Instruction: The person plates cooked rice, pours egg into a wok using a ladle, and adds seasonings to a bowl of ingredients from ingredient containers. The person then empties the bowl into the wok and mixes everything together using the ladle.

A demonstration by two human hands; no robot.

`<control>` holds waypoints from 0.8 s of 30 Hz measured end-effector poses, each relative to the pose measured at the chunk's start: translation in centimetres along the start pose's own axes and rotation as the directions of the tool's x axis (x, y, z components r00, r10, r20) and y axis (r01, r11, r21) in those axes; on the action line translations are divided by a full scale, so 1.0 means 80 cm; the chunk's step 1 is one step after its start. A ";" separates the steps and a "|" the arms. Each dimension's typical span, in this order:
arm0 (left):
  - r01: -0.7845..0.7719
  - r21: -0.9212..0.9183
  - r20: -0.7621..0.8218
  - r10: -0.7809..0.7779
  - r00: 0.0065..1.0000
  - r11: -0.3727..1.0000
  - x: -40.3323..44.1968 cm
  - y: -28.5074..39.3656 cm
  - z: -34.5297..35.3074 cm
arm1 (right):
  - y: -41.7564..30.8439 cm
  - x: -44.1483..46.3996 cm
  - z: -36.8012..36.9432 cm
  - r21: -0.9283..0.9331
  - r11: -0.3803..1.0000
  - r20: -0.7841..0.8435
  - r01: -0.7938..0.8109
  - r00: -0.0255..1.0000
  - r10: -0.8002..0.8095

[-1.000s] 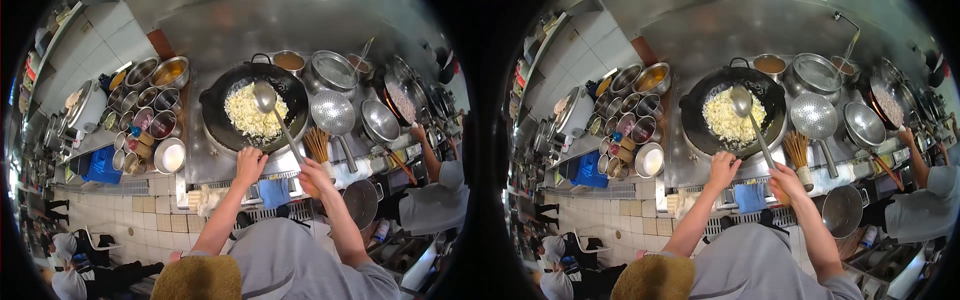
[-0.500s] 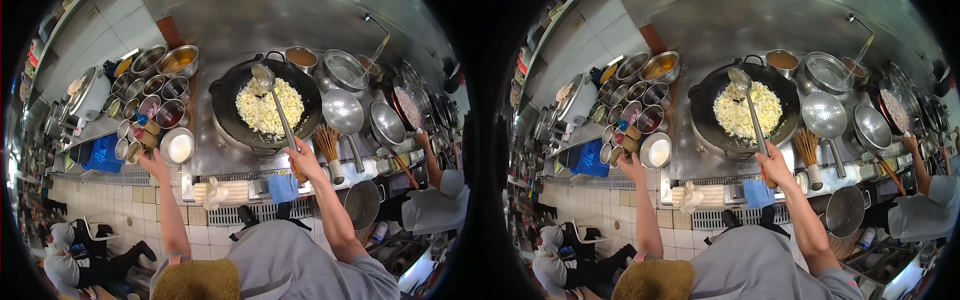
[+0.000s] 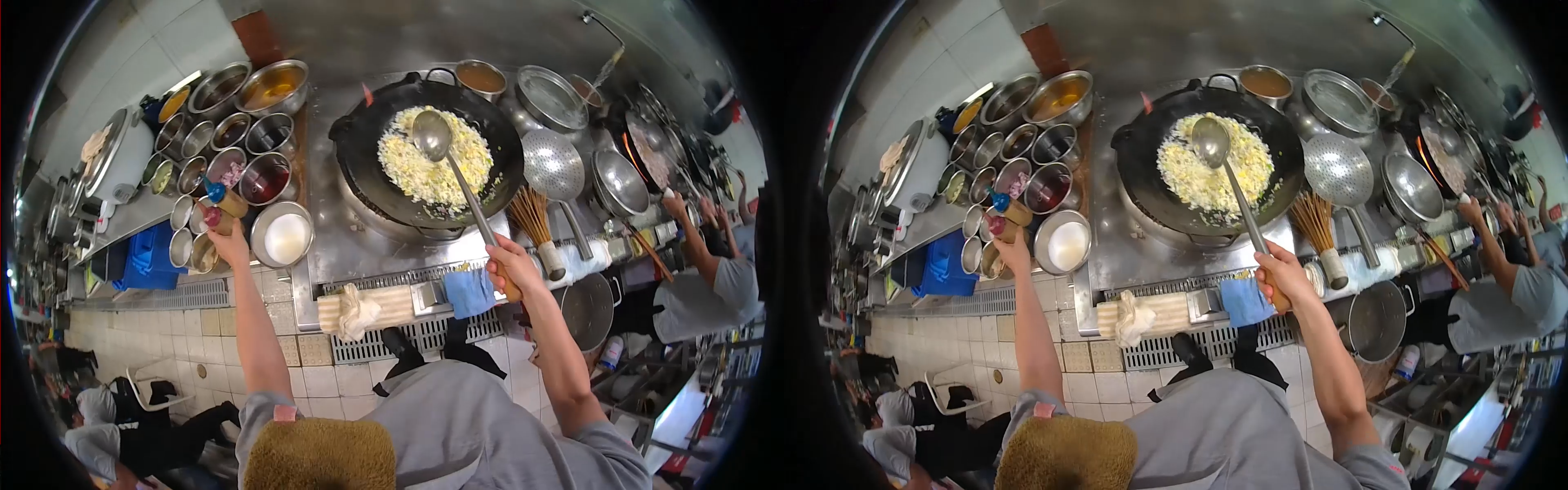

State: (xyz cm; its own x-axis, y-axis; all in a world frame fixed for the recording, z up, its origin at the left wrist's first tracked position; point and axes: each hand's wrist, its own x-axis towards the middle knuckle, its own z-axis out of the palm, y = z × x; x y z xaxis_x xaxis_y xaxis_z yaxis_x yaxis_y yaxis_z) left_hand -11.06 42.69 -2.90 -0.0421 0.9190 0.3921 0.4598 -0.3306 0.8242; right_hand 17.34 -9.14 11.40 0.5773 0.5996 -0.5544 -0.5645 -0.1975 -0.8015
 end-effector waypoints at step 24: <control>-0.209 -0.398 -0.270 0.104 0.957 0.893 -0.062 0.180 -0.133 | 0.014 -0.103 -0.040 0.038 0.999 -0.114 -0.009 0.993 0.013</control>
State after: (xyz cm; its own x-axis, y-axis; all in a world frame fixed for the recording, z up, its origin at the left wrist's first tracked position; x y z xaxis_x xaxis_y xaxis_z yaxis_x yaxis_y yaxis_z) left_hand -13.66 31.12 11.36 -0.2325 0.7872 0.5712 0.0661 -0.5732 0.8168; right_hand 13.80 -16.76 14.33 0.6331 0.5045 -0.5870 -0.5919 -0.1732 -0.7872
